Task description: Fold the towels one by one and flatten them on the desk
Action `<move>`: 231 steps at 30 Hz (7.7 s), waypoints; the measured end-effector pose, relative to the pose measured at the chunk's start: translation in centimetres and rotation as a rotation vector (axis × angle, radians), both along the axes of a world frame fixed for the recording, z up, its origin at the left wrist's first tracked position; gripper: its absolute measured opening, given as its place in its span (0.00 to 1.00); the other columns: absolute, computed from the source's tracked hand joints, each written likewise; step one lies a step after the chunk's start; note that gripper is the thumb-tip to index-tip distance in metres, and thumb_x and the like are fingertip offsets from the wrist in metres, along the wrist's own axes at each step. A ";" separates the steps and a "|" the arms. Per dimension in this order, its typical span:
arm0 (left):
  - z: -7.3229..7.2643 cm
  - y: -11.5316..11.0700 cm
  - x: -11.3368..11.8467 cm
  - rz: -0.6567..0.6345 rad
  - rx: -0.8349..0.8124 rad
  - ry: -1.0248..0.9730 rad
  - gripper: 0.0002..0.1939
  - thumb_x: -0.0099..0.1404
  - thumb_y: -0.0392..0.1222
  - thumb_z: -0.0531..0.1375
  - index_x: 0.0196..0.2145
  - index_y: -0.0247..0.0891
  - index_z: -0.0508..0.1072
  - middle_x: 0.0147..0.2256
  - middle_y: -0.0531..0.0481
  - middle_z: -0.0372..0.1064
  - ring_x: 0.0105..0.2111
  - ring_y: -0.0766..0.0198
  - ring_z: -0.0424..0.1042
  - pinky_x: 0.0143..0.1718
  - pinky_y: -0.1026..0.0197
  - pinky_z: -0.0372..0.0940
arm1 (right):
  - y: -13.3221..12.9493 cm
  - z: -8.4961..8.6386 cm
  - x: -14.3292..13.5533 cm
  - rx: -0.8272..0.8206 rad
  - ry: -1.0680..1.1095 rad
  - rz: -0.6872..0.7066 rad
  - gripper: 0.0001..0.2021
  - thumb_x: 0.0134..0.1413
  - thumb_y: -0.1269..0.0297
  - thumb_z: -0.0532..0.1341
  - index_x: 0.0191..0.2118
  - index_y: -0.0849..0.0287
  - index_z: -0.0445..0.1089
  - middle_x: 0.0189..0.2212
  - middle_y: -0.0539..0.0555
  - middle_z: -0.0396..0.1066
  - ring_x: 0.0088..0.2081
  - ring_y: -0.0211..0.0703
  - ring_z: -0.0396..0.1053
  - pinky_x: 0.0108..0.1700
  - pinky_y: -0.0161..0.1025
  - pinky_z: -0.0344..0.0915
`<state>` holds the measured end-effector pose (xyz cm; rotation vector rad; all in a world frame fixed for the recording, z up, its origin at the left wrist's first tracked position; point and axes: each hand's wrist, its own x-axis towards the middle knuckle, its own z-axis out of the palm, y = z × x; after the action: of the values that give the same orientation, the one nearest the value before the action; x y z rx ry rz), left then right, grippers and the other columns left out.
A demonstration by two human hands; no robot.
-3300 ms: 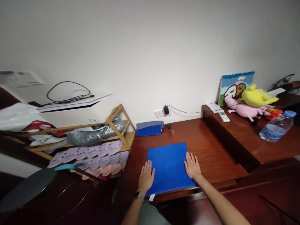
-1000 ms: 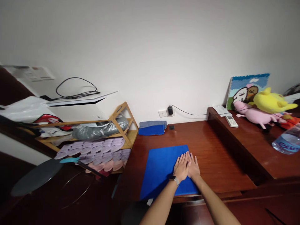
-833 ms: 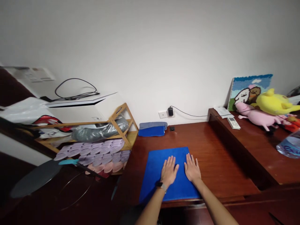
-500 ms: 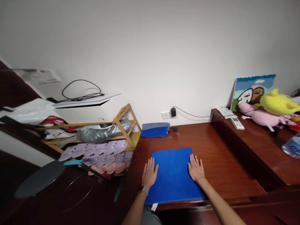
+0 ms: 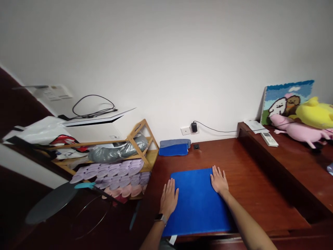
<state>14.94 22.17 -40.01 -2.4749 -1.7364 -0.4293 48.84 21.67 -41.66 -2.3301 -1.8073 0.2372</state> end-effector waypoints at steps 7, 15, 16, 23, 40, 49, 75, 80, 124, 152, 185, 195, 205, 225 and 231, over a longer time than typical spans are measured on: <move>1.9 0.6 14.7 -0.360 -0.102 -0.127 0.32 0.79 0.50 0.40 0.76 0.38 0.45 0.74 0.44 0.48 0.74 0.55 0.46 0.74 0.42 0.49 | 0.0 -0.3 0.1 0.006 -0.012 0.002 0.33 0.72 0.56 0.37 0.77 0.62 0.44 0.76 0.54 0.44 0.77 0.50 0.38 0.75 0.56 0.35; -0.8 3.8 14.6 -0.240 -0.201 -0.097 0.34 0.78 0.57 0.40 0.76 0.41 0.48 0.74 0.44 0.49 0.74 0.53 0.47 0.74 0.42 0.48 | 0.3 -1.4 0.5 0.041 -0.027 0.020 0.33 0.72 0.54 0.35 0.77 0.59 0.44 0.76 0.54 0.46 0.76 0.51 0.41 0.75 0.58 0.37; -0.7 4.4 12.4 -0.177 -0.187 -0.084 0.35 0.78 0.57 0.40 0.76 0.39 0.49 0.74 0.43 0.50 0.74 0.52 0.48 0.74 0.41 0.48 | 0.3 -1.3 0.5 0.040 -0.021 0.019 0.33 0.72 0.53 0.35 0.77 0.59 0.44 0.76 0.53 0.46 0.76 0.50 0.41 0.75 0.58 0.37; 0.3 6.6 1.6 0.003 -0.157 -0.007 0.33 0.79 0.53 0.39 0.74 0.36 0.53 0.73 0.42 0.51 0.74 0.53 0.49 0.73 0.44 0.50 | 0.0 0.0 0.0 -0.036 -0.045 -0.009 0.34 0.73 0.54 0.35 0.77 0.61 0.42 0.77 0.50 0.42 0.77 0.48 0.38 0.76 0.55 0.34; -0.2 6.7 1.5 0.015 -0.111 0.037 0.33 0.79 0.52 0.40 0.75 0.38 0.50 0.73 0.43 0.53 0.74 0.53 0.50 0.73 0.44 0.50 | -0.3 1.1 -1.5 -0.061 -0.036 -0.009 0.33 0.73 0.55 0.36 0.77 0.61 0.41 0.77 0.51 0.40 0.77 0.49 0.36 0.76 0.55 0.34; 1.3 3.2 13.5 -0.351 -0.018 -0.039 0.32 0.80 0.50 0.41 0.76 0.39 0.47 0.74 0.46 0.50 0.74 0.57 0.48 0.74 0.46 0.49 | -0.2 0.2 -1.2 0.005 -0.027 0.019 0.32 0.73 0.58 0.39 0.77 0.61 0.44 0.77 0.55 0.43 0.77 0.52 0.39 0.75 0.58 0.36; -0.1 7.2 0.5 0.062 -0.112 -0.194 0.33 0.79 0.49 0.36 0.70 0.30 0.62 0.70 0.39 0.58 0.72 0.55 0.53 0.73 0.48 0.50 | -0.4 1.5 -1.5 -0.076 -0.046 -0.008 0.33 0.73 0.56 0.35 0.77 0.62 0.40 0.77 0.51 0.39 0.77 0.49 0.36 0.76 0.55 0.34; 0.7 4.9 0.7 0.111 -0.044 -0.233 0.32 0.79 0.47 0.36 0.73 0.33 0.57 0.70 0.40 0.59 0.72 0.55 0.54 0.73 0.45 0.53 | -0.5 1.5 -1.5 -0.083 -0.040 -0.007 0.33 0.73 0.56 0.35 0.78 0.61 0.40 0.77 0.52 0.39 0.77 0.49 0.36 0.76 0.55 0.34; 2.1 -5.3 1.5 -0.049 -0.009 -0.028 0.31 0.78 0.40 0.42 0.75 0.35 0.50 0.73 0.41 0.51 0.74 0.53 0.49 0.74 0.42 0.50 | -11.4 0.5 -2.4 -0.013 -0.028 0.059 0.33 0.72 0.54 0.37 0.77 0.60 0.45 0.76 0.52 0.45 0.77 0.50 0.40 0.76 0.56 0.37; 0.3 -11.0 -6.5 0.099 0.145 -0.161 0.25 0.79 0.42 0.44 0.61 0.41 0.75 0.59 0.44 0.75 0.61 0.53 0.72 0.65 0.46 0.65 | -11.6 0.4 -1.9 0.100 0.071 0.072 0.33 0.71 0.52 0.40 0.75 0.58 0.54 0.74 0.56 0.53 0.75 0.53 0.47 0.75 0.57 0.44; 3.4 -17.3 -9.0 -0.211 0.033 -0.410 0.16 0.74 0.37 0.53 0.50 0.48 0.78 0.45 0.48 0.81 0.47 0.55 0.80 0.51 0.51 0.77 | -24.7 3.1 1.2 0.605 0.169 0.454 0.17 0.73 0.55 0.53 0.49 0.50 0.79 0.41 0.55 0.82 0.41 0.47 0.81 0.45 0.42 0.78; 18.5 -11.9 -8.2 -0.243 -0.369 -0.959 0.16 0.61 0.53 0.68 0.42 0.41 0.79 0.42 0.45 0.82 0.43 0.55 0.81 0.48 0.53 0.76 | -21.0 20.8 5.0 0.816 0.144 0.523 0.14 0.72 0.59 0.55 0.52 0.52 0.77 0.44 0.56 0.81 0.45 0.46 0.79 0.48 0.41 0.77; 26.7 -9.0 -5.5 -0.337 -0.446 -0.949 0.23 0.58 0.58 0.72 0.44 0.40 0.80 0.41 0.45 0.83 0.42 0.54 0.82 0.48 0.50 0.78 | -21.2 28.1 11.1 0.584 0.237 0.483 0.22 0.69 0.41 0.55 0.48 0.50 0.80 0.49 0.59 0.79 0.51 0.55 0.76 0.56 0.52 0.74; 24.3 11.7 17.9 -0.522 0.067 -0.654 0.08 0.72 0.33 0.55 0.40 0.41 0.74 0.42 0.46 0.76 0.47 0.56 0.73 0.55 0.52 0.64 | -0.1 25.1 27.1 0.727 0.178 0.038 0.18 0.68 0.55 0.56 0.49 0.60 0.79 0.46 0.60 0.82 0.49 0.53 0.78 0.56 0.49 0.71; 14.3 9.8 19.2 -0.494 -0.031 -0.515 0.11 0.70 0.32 0.56 0.42 0.41 0.77 0.41 0.44 0.79 0.46 0.54 0.76 0.54 0.47 0.68 | -1.0 12.9 25.1 0.473 0.132 -0.136 0.19 0.66 0.66 0.51 0.52 0.61 0.77 0.52 0.62 0.79 0.53 0.52 0.77 0.58 0.48 0.71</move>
<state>34.15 31.93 -25.74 -2.9953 -1.2156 -1.1743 73.96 20.63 -28.75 -2.0355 -1.4440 -0.0524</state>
